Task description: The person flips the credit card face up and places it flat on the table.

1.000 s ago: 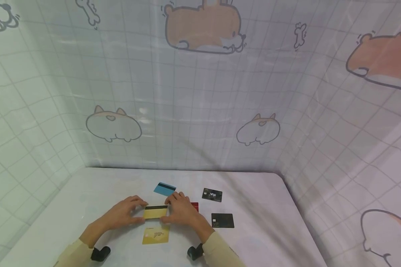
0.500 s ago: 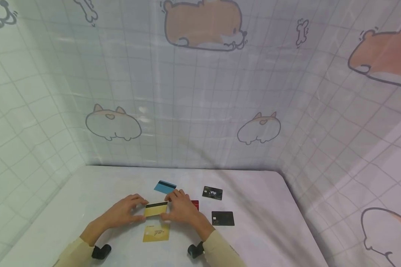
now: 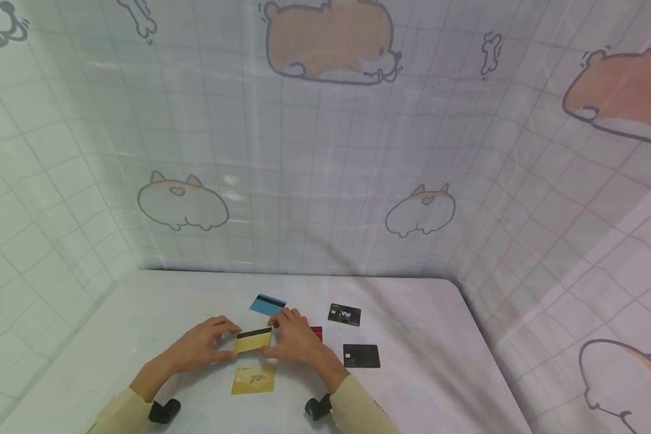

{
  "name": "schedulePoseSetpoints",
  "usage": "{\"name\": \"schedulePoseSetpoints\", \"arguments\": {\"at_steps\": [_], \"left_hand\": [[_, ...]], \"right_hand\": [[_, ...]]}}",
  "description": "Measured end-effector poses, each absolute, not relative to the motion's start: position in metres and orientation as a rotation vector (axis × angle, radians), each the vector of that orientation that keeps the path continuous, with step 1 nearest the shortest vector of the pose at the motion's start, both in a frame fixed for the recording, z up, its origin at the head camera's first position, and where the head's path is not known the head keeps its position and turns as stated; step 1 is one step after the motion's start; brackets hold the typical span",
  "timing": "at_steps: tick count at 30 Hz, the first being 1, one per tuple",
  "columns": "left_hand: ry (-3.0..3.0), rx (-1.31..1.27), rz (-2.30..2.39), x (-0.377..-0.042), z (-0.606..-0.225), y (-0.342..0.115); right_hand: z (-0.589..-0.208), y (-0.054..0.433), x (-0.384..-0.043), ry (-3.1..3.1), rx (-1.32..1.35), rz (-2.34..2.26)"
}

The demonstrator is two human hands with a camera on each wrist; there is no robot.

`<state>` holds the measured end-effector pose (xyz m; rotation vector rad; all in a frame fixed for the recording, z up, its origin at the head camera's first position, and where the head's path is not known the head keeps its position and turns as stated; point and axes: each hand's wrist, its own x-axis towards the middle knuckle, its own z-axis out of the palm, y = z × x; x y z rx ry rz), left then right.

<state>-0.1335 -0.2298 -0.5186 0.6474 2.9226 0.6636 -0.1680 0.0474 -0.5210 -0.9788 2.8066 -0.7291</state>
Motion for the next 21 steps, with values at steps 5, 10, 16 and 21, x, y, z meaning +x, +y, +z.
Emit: {"name": "schedulePoseSetpoints", "arguments": {"at_steps": [5, 10, 16, 21], "left_hand": [[2.927, 0.646, 0.655, -0.1334, -0.518, -0.2293], [2.922, 0.642, 0.657, -0.1335, -0.5185, -0.2294], [2.918, 0.64, 0.643, -0.1336, -0.5201, -0.2301], [2.921, 0.633, 0.645, -0.1327, -0.5201, -0.2293]], "right_hand": [[-0.522, 0.0472, -0.1686, 2.81, -0.972, -0.747], [-0.5217, 0.0472, -0.1689, 2.807, -0.977, -0.775], [-0.5217, 0.0484, -0.1681, 2.782, -0.962, -0.812], [-0.5211, 0.049, -0.1676, 2.776, -0.974, -0.836]]}}
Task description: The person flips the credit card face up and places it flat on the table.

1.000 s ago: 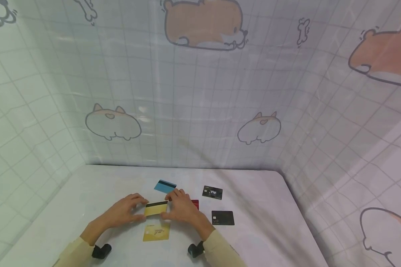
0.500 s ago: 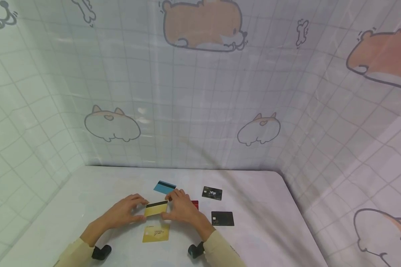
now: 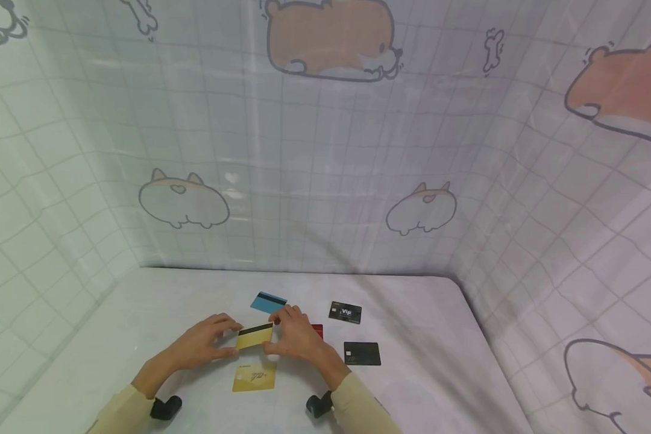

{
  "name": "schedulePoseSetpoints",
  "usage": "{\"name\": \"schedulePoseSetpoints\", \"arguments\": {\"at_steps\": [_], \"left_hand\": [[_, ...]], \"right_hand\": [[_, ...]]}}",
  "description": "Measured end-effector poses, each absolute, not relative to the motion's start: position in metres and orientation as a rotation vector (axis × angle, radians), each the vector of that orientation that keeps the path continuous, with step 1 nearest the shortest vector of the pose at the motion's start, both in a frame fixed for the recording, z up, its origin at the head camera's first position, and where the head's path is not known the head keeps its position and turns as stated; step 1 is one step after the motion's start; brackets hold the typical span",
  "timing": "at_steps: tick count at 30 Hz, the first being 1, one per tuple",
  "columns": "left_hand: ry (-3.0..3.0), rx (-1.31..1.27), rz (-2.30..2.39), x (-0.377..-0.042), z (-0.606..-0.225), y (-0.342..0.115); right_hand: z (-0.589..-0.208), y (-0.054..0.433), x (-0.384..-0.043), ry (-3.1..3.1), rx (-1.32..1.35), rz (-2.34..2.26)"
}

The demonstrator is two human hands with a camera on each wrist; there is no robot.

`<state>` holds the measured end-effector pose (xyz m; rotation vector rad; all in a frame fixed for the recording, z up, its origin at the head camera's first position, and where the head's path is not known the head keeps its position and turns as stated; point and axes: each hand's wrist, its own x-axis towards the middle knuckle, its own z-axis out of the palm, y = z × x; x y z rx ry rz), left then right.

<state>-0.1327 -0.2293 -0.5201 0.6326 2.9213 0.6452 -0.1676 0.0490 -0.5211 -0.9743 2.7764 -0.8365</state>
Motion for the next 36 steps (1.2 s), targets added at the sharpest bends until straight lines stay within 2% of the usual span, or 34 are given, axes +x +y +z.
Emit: {"name": "schedulePoseSetpoints", "arguments": {"at_steps": [36], "left_hand": [[2.956, 0.706, 0.655, -0.1288, -0.5231, -0.221]], "right_hand": [[-0.5235, 0.0515, -0.1675, 2.531, -1.019, -1.179]]}}
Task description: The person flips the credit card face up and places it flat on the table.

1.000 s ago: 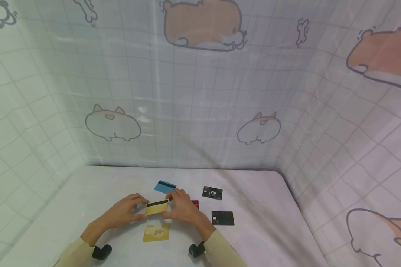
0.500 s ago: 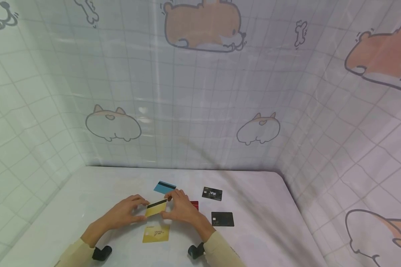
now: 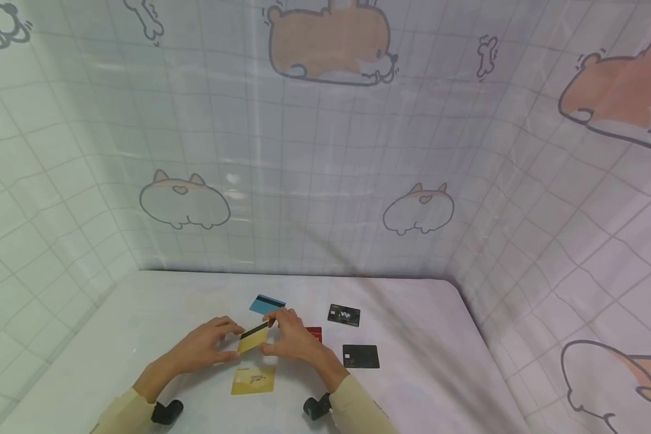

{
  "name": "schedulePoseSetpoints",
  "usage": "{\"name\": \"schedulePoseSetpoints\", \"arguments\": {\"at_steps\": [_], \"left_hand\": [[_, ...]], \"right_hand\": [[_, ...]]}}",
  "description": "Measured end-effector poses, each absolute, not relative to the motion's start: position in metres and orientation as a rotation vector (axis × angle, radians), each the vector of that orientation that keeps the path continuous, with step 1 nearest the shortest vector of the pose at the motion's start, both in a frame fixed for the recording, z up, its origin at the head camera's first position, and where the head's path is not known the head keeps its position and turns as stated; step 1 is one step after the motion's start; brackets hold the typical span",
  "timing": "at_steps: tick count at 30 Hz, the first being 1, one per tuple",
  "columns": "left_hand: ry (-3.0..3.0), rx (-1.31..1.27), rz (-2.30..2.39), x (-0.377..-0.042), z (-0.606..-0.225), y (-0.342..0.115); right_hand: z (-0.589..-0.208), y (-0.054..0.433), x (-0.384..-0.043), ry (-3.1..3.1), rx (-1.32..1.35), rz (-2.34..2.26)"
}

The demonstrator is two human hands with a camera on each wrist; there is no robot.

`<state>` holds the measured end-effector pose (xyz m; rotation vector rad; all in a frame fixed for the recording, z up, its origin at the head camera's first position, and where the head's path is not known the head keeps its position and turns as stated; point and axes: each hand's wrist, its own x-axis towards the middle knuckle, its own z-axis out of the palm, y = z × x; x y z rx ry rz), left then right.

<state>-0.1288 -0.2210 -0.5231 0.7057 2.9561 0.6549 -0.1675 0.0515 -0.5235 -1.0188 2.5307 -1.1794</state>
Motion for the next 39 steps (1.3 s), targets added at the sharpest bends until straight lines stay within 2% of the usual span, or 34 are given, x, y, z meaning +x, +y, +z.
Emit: {"name": "schedulePoseSetpoints", "arguments": {"at_steps": [39], "left_hand": [[2.929, 0.78, 0.778, -0.125, -0.521, -0.209]], "right_hand": [[-0.52, 0.033, -0.162, 2.408, -0.982, -1.204]]}}
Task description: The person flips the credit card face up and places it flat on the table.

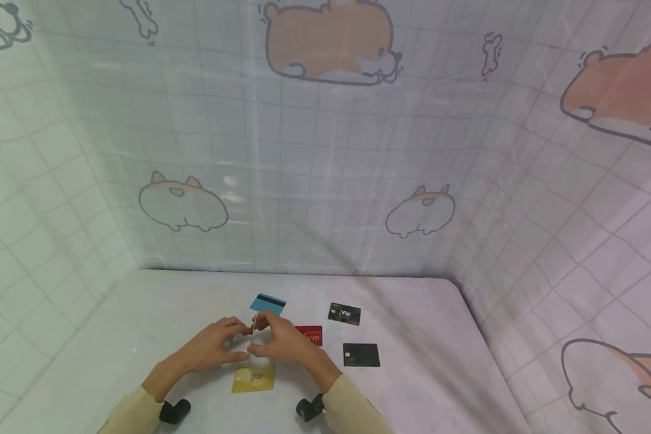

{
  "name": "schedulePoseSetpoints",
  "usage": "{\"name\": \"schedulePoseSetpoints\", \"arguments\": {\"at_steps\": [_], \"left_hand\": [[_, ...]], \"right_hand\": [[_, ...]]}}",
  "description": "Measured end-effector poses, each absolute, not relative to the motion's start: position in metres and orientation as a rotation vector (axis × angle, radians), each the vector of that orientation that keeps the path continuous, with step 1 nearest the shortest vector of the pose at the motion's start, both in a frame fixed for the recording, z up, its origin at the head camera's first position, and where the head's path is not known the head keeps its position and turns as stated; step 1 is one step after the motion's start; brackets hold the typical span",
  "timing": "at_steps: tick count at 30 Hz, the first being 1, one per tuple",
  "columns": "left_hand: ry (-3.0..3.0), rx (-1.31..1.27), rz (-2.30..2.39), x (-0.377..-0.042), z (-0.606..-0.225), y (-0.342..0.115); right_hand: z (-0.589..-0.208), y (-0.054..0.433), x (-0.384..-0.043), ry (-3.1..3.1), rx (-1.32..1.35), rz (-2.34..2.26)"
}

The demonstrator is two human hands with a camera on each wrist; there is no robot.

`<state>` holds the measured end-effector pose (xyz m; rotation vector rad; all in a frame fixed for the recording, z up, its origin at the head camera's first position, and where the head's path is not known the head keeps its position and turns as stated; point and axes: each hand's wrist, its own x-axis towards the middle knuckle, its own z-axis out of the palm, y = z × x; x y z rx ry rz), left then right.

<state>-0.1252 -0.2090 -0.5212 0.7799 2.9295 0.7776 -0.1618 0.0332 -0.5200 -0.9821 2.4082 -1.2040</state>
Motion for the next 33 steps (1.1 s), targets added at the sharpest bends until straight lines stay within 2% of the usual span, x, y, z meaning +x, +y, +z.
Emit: {"name": "schedulePoseSetpoints", "arguments": {"at_steps": [33], "left_hand": [[2.918, 0.681, 0.929, -0.121, -0.511, -0.218]], "right_hand": [[-0.519, 0.039, -0.162, 2.453, -1.038, -1.125]]}}
